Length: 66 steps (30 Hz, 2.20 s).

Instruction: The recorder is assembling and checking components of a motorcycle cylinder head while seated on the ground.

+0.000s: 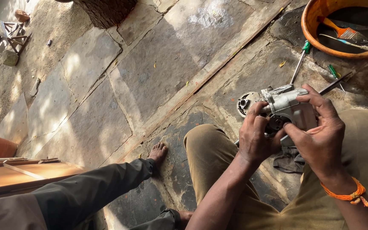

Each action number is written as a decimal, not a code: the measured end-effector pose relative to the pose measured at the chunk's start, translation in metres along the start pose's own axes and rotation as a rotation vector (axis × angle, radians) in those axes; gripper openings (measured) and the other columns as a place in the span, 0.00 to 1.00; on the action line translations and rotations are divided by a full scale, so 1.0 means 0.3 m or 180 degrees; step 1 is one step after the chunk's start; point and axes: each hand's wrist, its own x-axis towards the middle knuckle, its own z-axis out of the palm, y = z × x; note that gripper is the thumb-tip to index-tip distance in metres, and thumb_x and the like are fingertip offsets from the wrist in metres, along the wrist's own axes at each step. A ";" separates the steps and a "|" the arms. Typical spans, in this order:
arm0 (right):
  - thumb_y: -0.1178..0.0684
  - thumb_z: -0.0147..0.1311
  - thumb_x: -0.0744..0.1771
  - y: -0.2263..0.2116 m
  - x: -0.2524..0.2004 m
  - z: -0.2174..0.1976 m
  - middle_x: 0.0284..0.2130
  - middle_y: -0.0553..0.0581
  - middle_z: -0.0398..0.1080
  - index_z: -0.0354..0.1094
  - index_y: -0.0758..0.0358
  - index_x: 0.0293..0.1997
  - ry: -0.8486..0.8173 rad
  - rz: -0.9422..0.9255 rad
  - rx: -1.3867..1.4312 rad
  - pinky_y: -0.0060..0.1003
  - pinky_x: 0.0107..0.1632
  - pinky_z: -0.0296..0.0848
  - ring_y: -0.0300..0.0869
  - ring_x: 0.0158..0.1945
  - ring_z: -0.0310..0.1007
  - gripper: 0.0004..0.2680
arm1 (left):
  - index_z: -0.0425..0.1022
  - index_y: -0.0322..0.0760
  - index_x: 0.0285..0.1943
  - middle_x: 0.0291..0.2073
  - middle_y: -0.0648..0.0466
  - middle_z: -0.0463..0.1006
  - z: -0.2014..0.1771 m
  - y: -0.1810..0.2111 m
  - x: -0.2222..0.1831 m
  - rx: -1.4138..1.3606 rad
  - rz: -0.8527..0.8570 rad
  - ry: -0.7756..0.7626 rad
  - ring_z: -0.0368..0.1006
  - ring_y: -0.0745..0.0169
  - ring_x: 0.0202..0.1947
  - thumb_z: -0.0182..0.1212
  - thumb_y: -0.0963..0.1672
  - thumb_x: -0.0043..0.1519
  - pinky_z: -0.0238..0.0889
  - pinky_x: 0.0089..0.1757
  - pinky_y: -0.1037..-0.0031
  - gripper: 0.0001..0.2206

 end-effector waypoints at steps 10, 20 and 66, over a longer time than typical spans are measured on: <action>0.68 0.57 0.61 0.000 0.002 -0.009 0.72 0.71 0.59 0.62 0.69 0.60 0.0046 0.0208 0.0454 0.35 0.62 0.77 0.46 0.63 0.73 0.20 | 0.64 0.32 0.55 0.59 0.39 0.73 0.010 -0.037 0.002 0.0080 0.0099 -0.0001 0.79 0.45 0.52 0.77 0.50 0.56 0.80 0.45 0.65 0.28; 0.70 0.56 0.61 -0.004 0.008 -0.008 0.67 0.72 0.64 0.62 0.70 0.61 0.0037 0.0262 0.0551 0.37 0.67 0.75 0.48 0.66 0.72 0.21 | 0.68 0.39 0.63 0.59 0.42 0.71 -0.050 0.013 0.030 0.0092 0.0003 -0.0226 0.76 0.46 0.55 0.77 0.49 0.55 0.76 0.49 0.64 0.30; 0.69 0.53 0.65 0.142 0.049 0.015 0.44 0.59 0.77 0.66 0.68 0.56 0.0128 0.1541 0.1628 0.30 0.49 0.78 0.40 0.45 0.79 0.14 | 0.58 0.23 0.61 0.45 0.34 0.68 -0.063 -0.076 -0.004 -0.2535 -0.3508 0.0193 0.70 0.40 0.50 0.64 0.65 0.45 0.70 0.47 0.49 0.49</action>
